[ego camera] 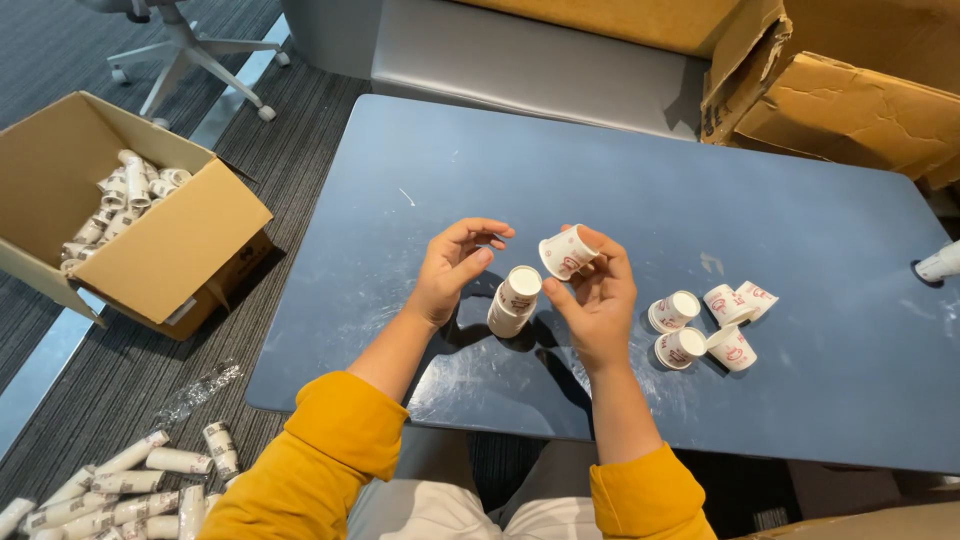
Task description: Stacking small paper cups and sliding them into a plastic sleeve for packaging.
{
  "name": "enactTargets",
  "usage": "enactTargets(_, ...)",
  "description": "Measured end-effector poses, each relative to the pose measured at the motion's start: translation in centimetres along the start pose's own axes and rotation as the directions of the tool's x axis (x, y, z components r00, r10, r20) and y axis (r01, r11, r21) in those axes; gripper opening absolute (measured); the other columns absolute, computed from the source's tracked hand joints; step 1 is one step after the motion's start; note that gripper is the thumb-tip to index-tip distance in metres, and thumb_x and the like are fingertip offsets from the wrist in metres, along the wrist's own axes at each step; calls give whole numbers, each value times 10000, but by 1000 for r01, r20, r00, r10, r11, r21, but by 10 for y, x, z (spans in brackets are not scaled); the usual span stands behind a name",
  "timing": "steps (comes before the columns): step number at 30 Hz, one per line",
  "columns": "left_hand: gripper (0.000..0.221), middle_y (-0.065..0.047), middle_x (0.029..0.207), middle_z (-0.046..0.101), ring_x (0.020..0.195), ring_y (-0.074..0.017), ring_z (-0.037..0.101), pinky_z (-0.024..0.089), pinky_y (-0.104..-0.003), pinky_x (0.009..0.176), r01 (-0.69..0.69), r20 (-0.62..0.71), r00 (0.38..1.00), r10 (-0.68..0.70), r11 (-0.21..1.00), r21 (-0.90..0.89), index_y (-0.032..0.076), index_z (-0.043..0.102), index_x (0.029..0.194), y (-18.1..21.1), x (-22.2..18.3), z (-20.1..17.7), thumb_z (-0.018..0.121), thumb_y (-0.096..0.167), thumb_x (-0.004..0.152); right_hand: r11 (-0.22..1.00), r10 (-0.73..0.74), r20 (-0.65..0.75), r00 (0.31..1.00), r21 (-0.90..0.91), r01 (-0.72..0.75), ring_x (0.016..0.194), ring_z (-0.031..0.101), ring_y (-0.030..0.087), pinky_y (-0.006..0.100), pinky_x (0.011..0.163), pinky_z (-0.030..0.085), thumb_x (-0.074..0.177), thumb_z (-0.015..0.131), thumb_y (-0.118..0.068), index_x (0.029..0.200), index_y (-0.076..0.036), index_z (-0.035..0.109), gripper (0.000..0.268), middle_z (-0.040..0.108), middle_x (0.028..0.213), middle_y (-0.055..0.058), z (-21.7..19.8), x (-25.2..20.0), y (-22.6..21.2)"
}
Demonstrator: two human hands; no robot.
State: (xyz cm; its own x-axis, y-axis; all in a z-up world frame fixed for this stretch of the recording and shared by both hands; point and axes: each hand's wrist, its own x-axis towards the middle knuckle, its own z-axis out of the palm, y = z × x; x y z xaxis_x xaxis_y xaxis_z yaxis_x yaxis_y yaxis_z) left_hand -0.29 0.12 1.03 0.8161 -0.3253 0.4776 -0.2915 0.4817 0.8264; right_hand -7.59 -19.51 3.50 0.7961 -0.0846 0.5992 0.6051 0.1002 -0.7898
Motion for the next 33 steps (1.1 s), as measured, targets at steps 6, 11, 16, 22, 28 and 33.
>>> enactTargets(6, 354, -68, 1294, 657, 1129, -173, 595, 475, -345, 978, -52, -50, 997, 61, 985, 166, 49, 680, 1241, 4, -2, 3, 666, 225, 934, 981, 88, -60, 994, 179, -76, 1185, 606, 217, 387, 1016, 486, 1085, 550, -114, 1429, -42, 536, 352, 609, 1437, 209, -16, -14, 36)
enactTargets(11, 324, -113, 1211, 680, 1093, -233, 644, 505, -379, 952, -299, 7, 933, 359, 767, 568, 41, 700, 1189, 29, -8, 24, 710, 209, 912, 999, 29, -68, 997, 27, -27, 1260, 620, 226, 396, 1116, 496, 1079, 575, -126, 1421, -41, 518, 357, 620, 1412, 200, -5, -18, 26)
enactTargets(16, 201, -121, 1075, 706, 900, -251, 674, 561, -358, 799, -350, -20, 844, 536, 579, 736, 38, 685, 1095, 32, -16, 36, 721, 146, 930, 994, -35, -16, 999, -100, 34, 1275, 619, 229, 383, 1124, 506, 1080, 603, -149, 1444, -38, 472, 402, 621, 1392, 188, 6, -25, 19)
enactTargets(22, 189, -121, 1051, 701, 852, -245, 662, 558, -346, 779, -350, -22, 834, 552, 559, 751, 36, 681, 1081, 32, -14, 36, 717, 136, 925, 988, -61, -21, 998, -143, 57, 1319, 601, 233, 375, 1149, 485, 1082, 616, -243, 1460, -19, 417, 482, 615, 1404, 187, 9, -20, 16)
enactTargets(28, 231, -121, 1087, 688, 859, -248, 659, 559, -348, 783, -339, -20, 860, 511, 599, 725, 38, 675, 1115, 36, -17, 37, 712, 178, 934, 973, -66, 12, 998, -222, 67, 1250, 637, 217, 358, 1097, 514, 1056, 661, -275, 1431, -19, 457, 497, 643, 1383, 185, 7, -23, 21)
enactTargets(33, 225, -102, 1137, 687, 1015, -280, 669, 552, -374, 885, -398, 83, 863, 498, 568, 720, 65, 694, 1126, 41, -17, 40, 701, 215, 959, 957, -87, 30, 996, -275, 92, 1212, 652, 208, 352, 1077, 526, 1053, 667, -254, 1435, -18, 476, 488, 661, 1360, 164, 7, -22, 24)
